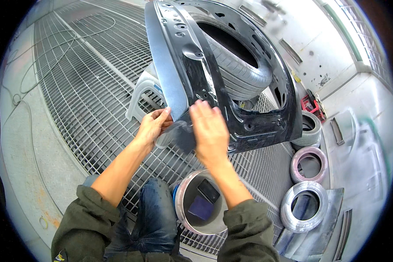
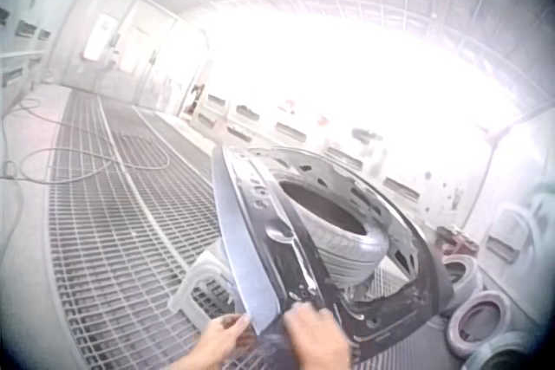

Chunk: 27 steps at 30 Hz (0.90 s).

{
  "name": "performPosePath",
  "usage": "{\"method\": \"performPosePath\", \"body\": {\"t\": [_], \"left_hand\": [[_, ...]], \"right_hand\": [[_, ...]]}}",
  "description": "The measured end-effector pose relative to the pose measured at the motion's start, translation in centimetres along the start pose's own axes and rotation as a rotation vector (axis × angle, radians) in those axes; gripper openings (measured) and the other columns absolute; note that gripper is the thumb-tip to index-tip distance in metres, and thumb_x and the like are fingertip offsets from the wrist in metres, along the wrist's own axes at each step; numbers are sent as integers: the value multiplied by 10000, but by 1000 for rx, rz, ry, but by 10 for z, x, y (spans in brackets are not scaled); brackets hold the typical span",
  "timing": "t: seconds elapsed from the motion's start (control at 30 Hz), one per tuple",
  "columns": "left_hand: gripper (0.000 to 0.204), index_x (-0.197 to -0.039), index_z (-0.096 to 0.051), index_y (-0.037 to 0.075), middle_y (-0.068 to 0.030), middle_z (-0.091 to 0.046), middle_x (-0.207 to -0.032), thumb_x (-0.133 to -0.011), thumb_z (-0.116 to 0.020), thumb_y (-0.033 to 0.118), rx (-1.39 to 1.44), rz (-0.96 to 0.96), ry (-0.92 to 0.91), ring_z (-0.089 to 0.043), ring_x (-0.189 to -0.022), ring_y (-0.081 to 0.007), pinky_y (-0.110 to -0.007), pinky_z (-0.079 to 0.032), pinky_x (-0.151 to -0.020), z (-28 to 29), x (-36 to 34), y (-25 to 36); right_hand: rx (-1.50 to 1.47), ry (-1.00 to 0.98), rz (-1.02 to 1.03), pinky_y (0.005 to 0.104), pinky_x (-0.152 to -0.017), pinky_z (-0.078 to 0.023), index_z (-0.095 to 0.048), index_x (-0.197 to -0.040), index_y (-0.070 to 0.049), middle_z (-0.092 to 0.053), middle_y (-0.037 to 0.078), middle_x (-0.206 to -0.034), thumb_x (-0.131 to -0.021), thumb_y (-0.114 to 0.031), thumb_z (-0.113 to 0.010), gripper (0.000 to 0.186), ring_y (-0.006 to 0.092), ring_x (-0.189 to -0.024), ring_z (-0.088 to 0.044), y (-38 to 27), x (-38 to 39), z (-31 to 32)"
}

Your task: The person sands a large, curved, dark grey car part, likely a wheel arch liner, using a sanding block. They repeatedly dip the block into a bucket of water and continue sanding various sections of the part's surface.

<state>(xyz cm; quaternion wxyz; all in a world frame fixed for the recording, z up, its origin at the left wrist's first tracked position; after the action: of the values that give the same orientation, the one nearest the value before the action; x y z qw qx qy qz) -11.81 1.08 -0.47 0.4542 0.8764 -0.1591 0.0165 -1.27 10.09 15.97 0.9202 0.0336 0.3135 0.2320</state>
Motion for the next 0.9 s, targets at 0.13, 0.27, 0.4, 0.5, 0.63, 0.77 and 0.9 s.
{"method": "performPosePath", "body": {"t": [0.13, 0.27, 0.4, 0.5, 0.63, 0.77, 0.9], "left_hand": [[378, -1146, -641, -30, -90, -708, -984, -995, -708, 310, 148, 70, -46, -678, -833, -154, -300, -573, -775, -2, -14, 2], [325, -1065, -658, 12, -10, -661, -856, -964, -749, 308, -28, 90, -88, -633, -745, -102, -248, -543, -696, -10, -12, -2], [318, -1021, -678, 12, -37, -664, -819, -926, -792, 294, -25, 90, -50, -627, -692, -109, -255, -541, -660, -5, -18, -7], [322, -1039, -654, 26, -9, -640, -807, -929, -788, 298, -40, 112, -95, -626, -697, -99, -243, -552, -671, -13, -15, -1], [325, -1038, -656, 11, -19, -648, -808, -931, -786, 289, -16, 63, -104, -625, -686, -103, -250, -553, -659, -9, -15, 3], [323, -1025, -669, 12, -21, -649, -777, -932, -784, 298, -27, 87, -76, -618, -664, -98, -244, -549, -656, -12, -14, -1], [309, -987, -676, 23, -14, -645, -769, -928, -789, 304, -34, 62, -72, -620, -663, -101, -246, -549, -655, -7, -14, 1]], "right_hand": [[170, -244, -12, 503, -1234, -269, -515, -1409, 123, -436, 278, -1556, -860, -124, -518, 602, 391, -1505, -359, -36, 45, -38], [200, -293, 95, 555, -1239, -212, -531, -1407, 102, -437, 244, -1569, -867, -135, -509, 590, 367, -1509, -361, -32, 40, -36], [267, -212, -64, 551, -1234, -217, -533, -1405, 102, -448, 247, -1559, -878, -136, -493, 580, 369, -1499, -371, -32, 23, -46], [214, -262, 65, 549, -1228, -234, -555, -1404, 73, -481, 216, -1546, -880, -143, -491, 570, 337, -1500, -383, -42, 46, -46], [147, -231, -18, 537, -1224, -230, -573, -1409, 17, -496, 148, -1552, -851, -125, -517, 579, 272, -1497, -400, -32, 25, -35], [234, -192, -34, 552, -1213, -254, -557, -1402, 82, -499, 208, -1536, -877, -132, -493, 570, 320, -1497, -397, -44, 39, -50], [260, -177, -30, 538, -1206, -269, -526, -1424, 61, -498, 210, -1533, -905, -140, -488, 557, 305, -1468, -435, -9, 16, -30]]}}
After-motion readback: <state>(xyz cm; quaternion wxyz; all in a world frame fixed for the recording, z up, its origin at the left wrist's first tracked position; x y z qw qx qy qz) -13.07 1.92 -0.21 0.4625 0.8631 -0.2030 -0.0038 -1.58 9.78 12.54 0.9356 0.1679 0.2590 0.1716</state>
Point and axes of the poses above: each hand's wrist, its own x-axis away from the middle knuckle, its own z-axis out of the back of the hand, y = z × x, the point moved 10 cm from there along -x, towards the middle knuckle
